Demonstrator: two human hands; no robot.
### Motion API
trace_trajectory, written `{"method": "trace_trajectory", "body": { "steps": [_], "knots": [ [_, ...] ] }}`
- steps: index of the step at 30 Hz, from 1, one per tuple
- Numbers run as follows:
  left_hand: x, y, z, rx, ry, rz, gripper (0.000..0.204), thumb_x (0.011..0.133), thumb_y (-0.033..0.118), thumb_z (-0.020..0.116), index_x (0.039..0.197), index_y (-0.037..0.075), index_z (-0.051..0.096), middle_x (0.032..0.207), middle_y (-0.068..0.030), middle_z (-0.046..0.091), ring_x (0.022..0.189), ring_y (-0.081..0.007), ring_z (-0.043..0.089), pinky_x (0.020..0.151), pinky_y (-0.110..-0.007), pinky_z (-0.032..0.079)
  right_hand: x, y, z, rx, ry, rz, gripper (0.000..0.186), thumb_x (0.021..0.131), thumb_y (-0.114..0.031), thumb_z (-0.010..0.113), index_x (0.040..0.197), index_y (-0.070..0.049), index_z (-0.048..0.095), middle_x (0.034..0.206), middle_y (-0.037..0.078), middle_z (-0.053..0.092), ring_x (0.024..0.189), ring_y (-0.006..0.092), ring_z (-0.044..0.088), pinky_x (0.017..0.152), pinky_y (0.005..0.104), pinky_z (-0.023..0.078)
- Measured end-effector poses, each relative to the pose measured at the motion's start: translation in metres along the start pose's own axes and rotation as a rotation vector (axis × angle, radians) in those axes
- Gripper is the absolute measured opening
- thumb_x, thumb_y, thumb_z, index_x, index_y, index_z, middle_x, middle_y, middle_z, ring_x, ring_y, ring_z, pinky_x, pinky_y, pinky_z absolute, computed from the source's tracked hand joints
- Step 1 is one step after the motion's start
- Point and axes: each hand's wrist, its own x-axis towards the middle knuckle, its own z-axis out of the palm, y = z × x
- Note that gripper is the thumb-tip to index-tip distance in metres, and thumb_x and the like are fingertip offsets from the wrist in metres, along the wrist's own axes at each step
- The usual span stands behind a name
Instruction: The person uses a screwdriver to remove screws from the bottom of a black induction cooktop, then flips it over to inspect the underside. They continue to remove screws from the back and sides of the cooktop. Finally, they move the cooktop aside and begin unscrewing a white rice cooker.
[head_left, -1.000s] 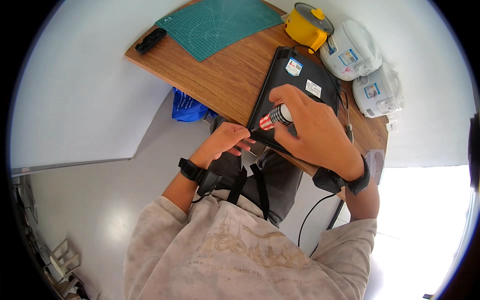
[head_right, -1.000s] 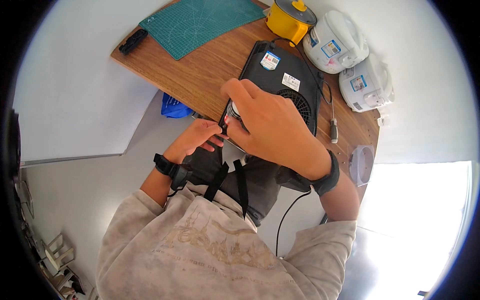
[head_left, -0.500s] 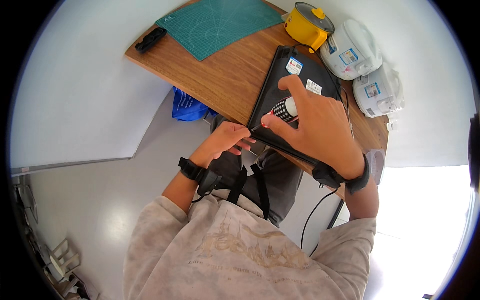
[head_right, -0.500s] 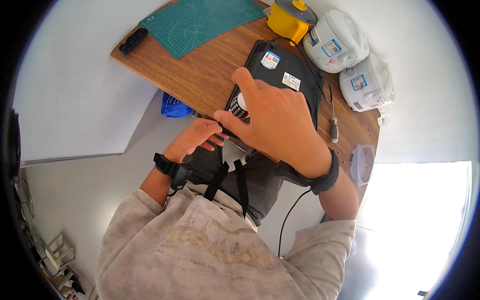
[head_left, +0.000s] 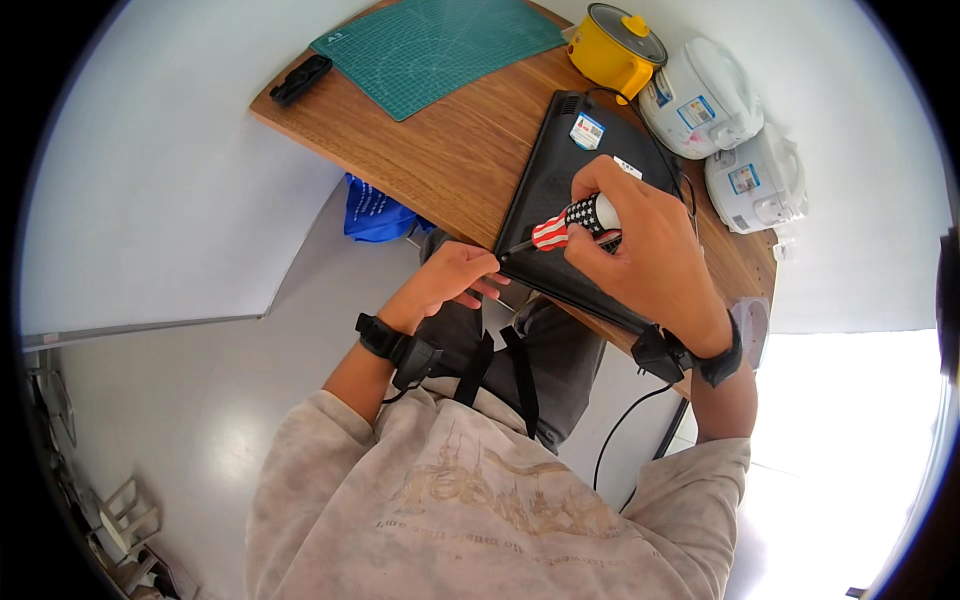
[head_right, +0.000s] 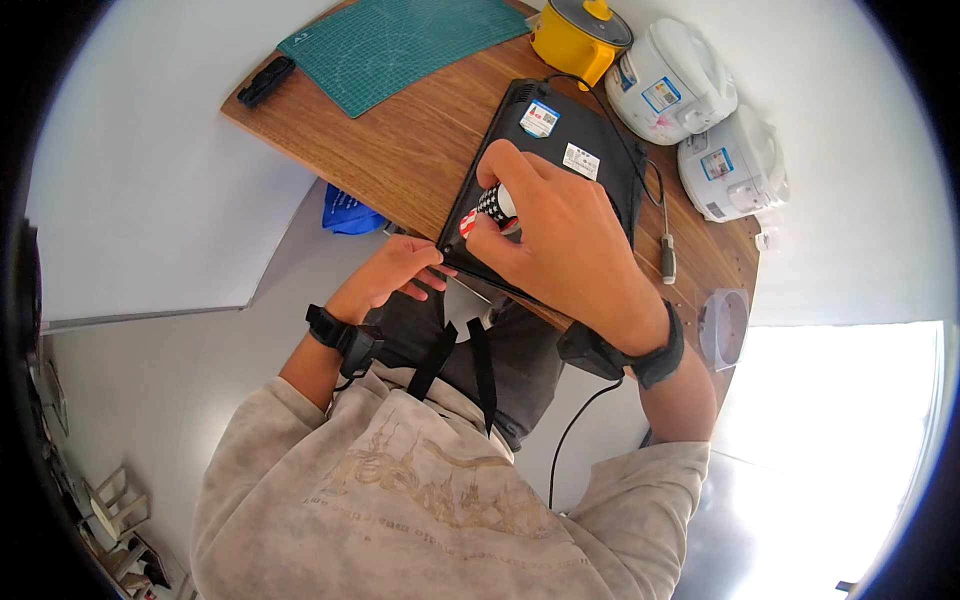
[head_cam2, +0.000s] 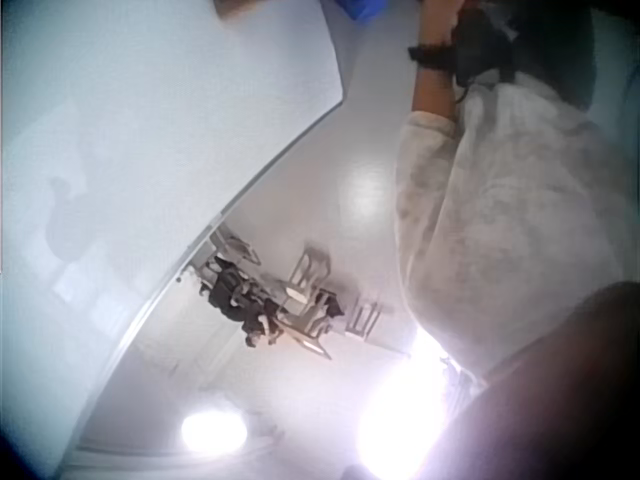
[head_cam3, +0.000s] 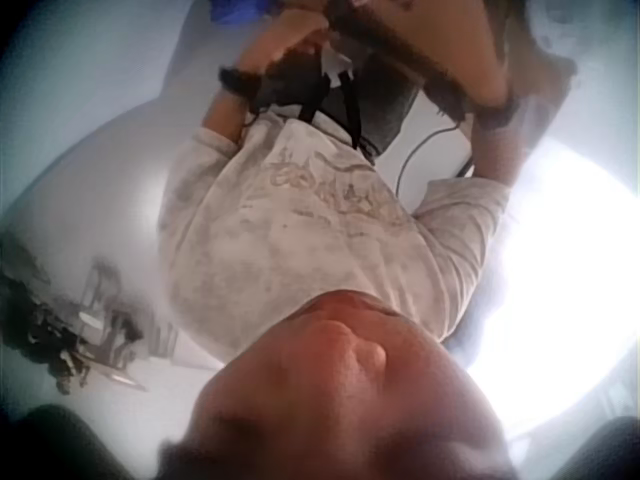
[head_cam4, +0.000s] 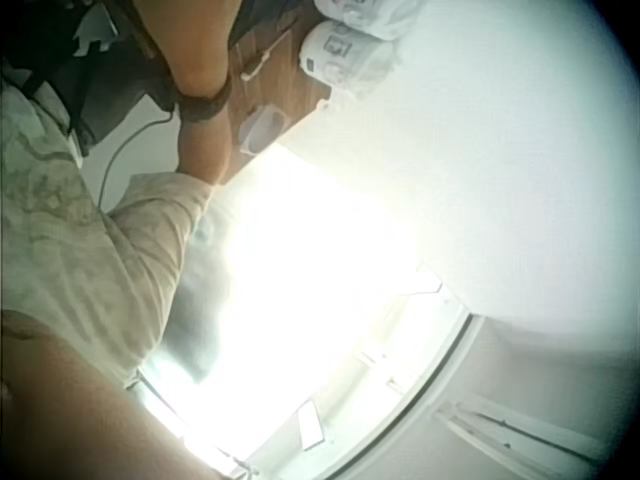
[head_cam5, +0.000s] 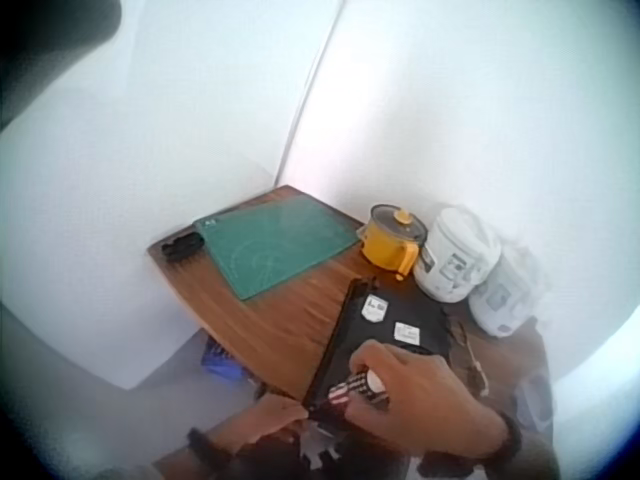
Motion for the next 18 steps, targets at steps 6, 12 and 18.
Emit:
{"method": "trace_trajectory", "body": {
  "steps": [6, 12, 18],
  "knots": [
    [0.001, 0.003, 0.003, -0.004, -0.009, -0.007, 0.032, 0.097, 0.033, 0.061, 0.108, 0.006, 0.073, 0.108, -0.0065, 0.076, 0.089, -0.0166, 0.073, 0.068, -0.03, 0.057, -0.007, 0.0, -0.008, 0.064, 0.046, 0.05, 0.03, 0.081, -0.013, 0.075, 0.103, -0.007, 0.055, 0.088, 0.011, 0.068, 0.071, 0.0302, 0.069, 0.063, 0.0378, 0.055],
    [0.001, 0.009, 0.0, 0.017, -0.071, 0.042, 0.039, 0.1, 0.038, 0.062, 0.117, 0.004, 0.071, 0.113, -0.0082, 0.075, 0.093, -0.0185, 0.072, 0.072, -0.032, 0.058, -0.034, 0.018, -0.035, 0.081, 0.173, 0.226, 0.024, 0.082, -0.011, 0.074, 0.102, -0.006, 0.061, 0.085, 0.009, 0.068, 0.069, 0.0221, 0.067, 0.066, 0.0311, 0.053],
    [0.008, 0.038, 0.001, 0.041, -0.025, 0.049, 0.046, 0.102, 0.044, 0.06, 0.12, 0.003, 0.069, 0.114, -0.0093, 0.075, 0.094, -0.0184, 0.072, 0.071, -0.032, 0.058, -0.114, 0.073, -0.06, 0.16, 0.485, 0.518, 0.018, 0.087, -0.003, 0.067, 0.104, -0.004, 0.062, 0.096, 0.004, 0.069, 0.085, 0.0115, 0.064, 0.069, 0.0261, 0.053]
  ]
}}
